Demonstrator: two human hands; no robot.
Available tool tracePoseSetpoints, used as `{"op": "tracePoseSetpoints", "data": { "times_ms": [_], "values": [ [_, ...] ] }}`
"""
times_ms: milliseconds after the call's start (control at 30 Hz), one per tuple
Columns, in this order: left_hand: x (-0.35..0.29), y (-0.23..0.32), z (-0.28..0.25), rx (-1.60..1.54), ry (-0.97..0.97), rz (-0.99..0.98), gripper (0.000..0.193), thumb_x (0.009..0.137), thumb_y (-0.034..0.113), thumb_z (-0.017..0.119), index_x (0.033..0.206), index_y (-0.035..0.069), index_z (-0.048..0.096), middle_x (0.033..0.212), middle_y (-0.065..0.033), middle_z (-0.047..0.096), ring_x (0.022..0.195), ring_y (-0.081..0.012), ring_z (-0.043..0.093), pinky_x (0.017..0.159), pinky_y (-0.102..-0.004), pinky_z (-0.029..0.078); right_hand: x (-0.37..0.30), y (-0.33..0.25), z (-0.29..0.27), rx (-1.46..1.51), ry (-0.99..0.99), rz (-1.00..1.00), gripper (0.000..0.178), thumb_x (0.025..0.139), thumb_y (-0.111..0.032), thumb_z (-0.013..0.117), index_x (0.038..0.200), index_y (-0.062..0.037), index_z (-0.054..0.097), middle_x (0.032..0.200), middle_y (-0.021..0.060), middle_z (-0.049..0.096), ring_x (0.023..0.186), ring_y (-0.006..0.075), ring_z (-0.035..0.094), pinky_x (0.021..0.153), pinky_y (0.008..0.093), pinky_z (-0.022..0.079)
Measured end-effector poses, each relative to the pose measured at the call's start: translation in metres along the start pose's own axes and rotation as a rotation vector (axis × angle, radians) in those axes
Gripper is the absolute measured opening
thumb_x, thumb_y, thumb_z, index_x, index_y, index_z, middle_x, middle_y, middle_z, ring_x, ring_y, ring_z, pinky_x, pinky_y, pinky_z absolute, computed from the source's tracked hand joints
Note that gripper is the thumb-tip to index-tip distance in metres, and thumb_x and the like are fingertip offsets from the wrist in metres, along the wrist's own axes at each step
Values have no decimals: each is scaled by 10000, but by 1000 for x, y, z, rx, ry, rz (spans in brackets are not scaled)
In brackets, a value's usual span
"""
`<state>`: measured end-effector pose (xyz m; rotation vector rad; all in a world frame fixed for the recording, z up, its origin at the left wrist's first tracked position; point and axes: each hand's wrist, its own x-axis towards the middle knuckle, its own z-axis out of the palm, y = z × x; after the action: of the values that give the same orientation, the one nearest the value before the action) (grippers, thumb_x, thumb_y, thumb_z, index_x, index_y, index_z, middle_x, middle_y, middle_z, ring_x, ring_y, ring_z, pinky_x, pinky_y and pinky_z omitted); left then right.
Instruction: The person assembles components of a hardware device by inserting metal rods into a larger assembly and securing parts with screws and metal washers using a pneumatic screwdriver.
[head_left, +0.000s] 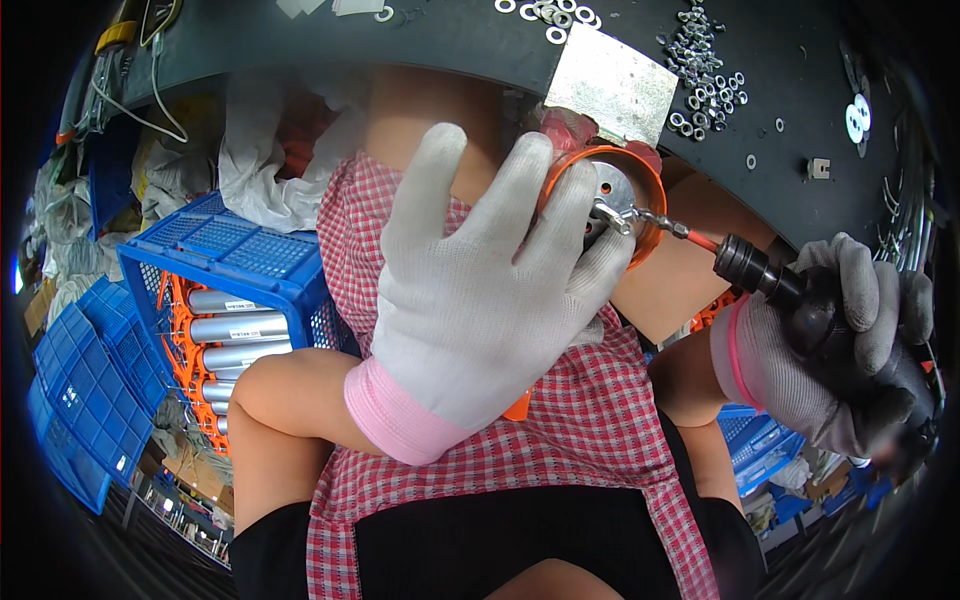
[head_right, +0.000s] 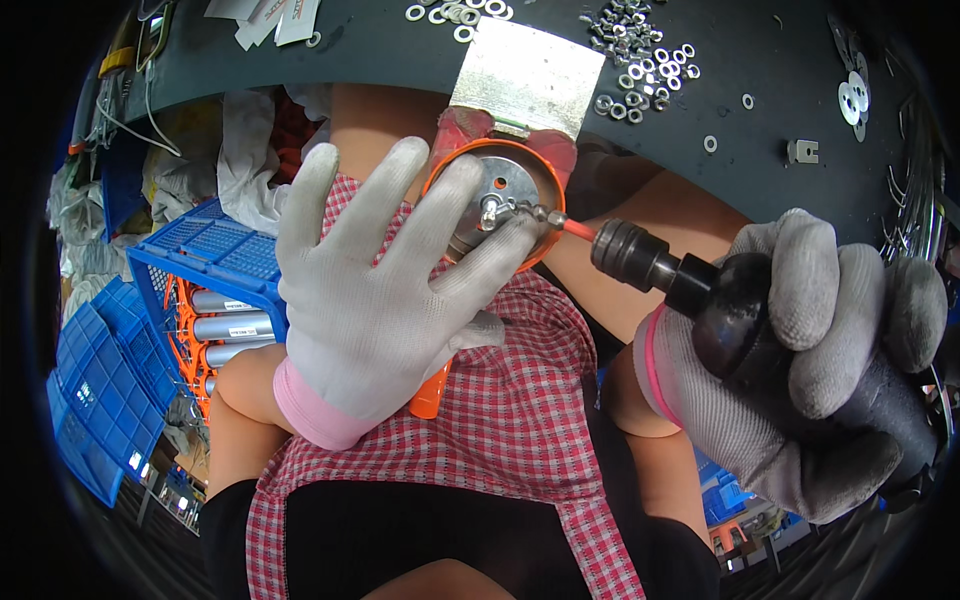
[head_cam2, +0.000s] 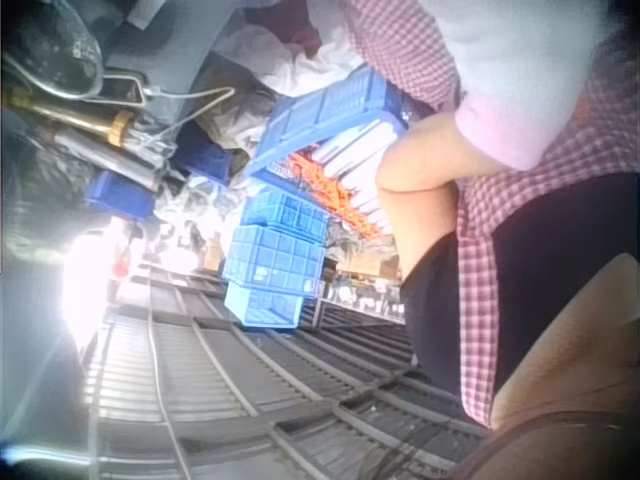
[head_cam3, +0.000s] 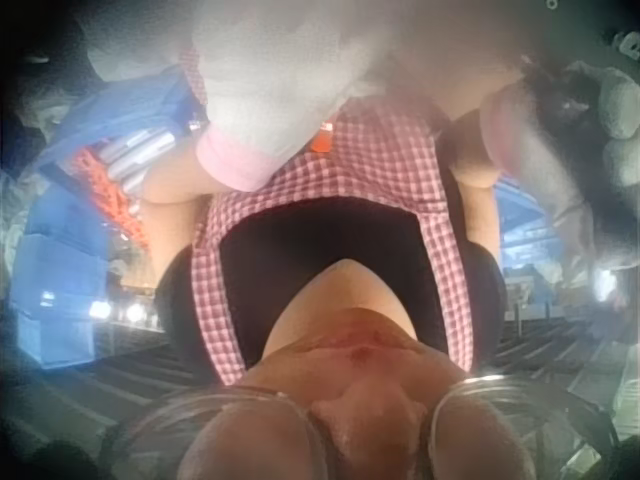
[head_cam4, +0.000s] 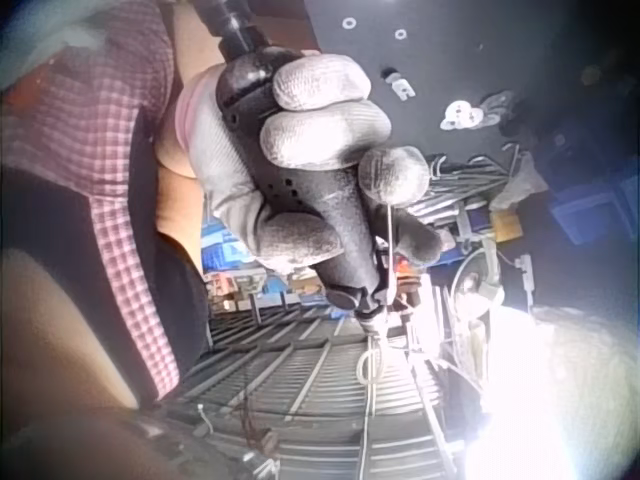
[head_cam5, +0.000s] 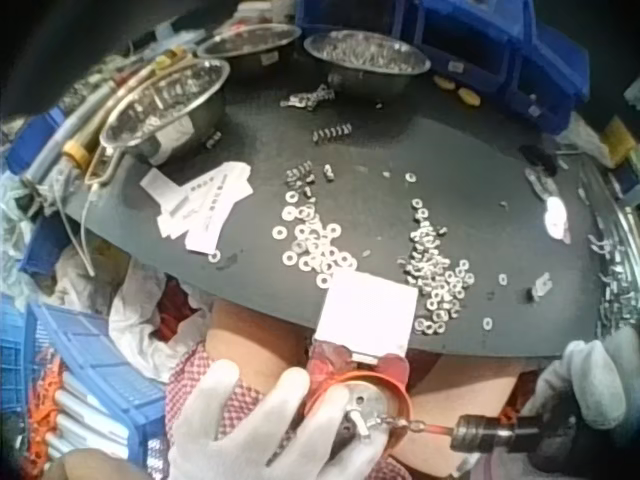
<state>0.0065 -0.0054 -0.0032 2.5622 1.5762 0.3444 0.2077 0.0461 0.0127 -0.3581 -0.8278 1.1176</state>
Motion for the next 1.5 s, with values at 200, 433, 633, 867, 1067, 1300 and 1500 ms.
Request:
{"op": "tracePoseSetpoints", "data": {
  "times_ms": [200, 433, 633, 867, 1067, 1300, 1500],
  "values": [
    [1, 1, 2, -15, -8, -28, 622, 424, 454, 708, 1012, 260, 652, 1124, -12, 567, 1086, -256, 523, 890, -535, 365, 0, 7, 7, -67, -41, -37, 481, 590, -237, 781, 1003, -136, 555, 909, -41, 545, 650, 52, 558, 659, 250, 416],
    [0, 0, 2, -54, -34, -25, 626, 417, 433, 741, 1011, 255, 650, 1147, -20, 557, 1105, -253, 511, 900, -519, 360, -7, 10, 10, 7, 52, 14, 462, 626, -221, 735, 1033, -92, 557, 905, -15, 561, 665, 66, 549, 663, 256, 405],
    [1, -2, -2, -60, -42, -13, 633, 404, 438, 753, 1002, 260, 651, 1163, -19, 547, 1107, -259, 505, 907, -524, 356, 0, 7, 20, -110, -6, -38, 417, 640, -216, 721, 1004, -81, 567, 770, -36, 570, 674, 69, 557, 701, 256, 408],
    [-2, -35, -16, -391, 183, 189, 647, 415, 338, 805, 1024, 192, 645, 1010, -33, 605, 969, -275, 546, 849, -462, 373, 0, -13, 21, -70, -87, -53, 392, 639, -218, 729, 972, -79, 575, 807, -24, 575, 653, 61, 558, 690, 239, 427],
    [16, -28, 5, -587, 429, 75, 420, 487, 213, 821, 876, 146, 678, 908, -9, 638, 915, -227, 589, 909, -423, 373, -1, -27, 38, 179, 36, -166, 366, 569, -66, 760, 845, -66, 519, 803, -23, 568, 539, 50, 564, 597, 200, 473],
    [17, -22, 1, -493, 448, 104, 215, 587, 198, 781, 787, 167, 707, 822, 12, 639, 901, -188, 610, 1009, -437, 348, -12, -26, 36, 86, -20, -240, 402, 618, -135, 767, 938, -79, 530, 753, -33, 561, 587, 57, 581, 670, 225, 480],
    [16, -22, -2, -465, 422, 98, 224, 599, 186, 761, 816, 155, 717, 820, -5, 638, 874, -181, 611, 1011, -430, 361, -17, -29, 35, 68, -30, -173, 391, 636, -178, 750, 952, -101, 532, 687, -42, 548, 602, 65, 576, 724, 236, 461]
  ]
}}
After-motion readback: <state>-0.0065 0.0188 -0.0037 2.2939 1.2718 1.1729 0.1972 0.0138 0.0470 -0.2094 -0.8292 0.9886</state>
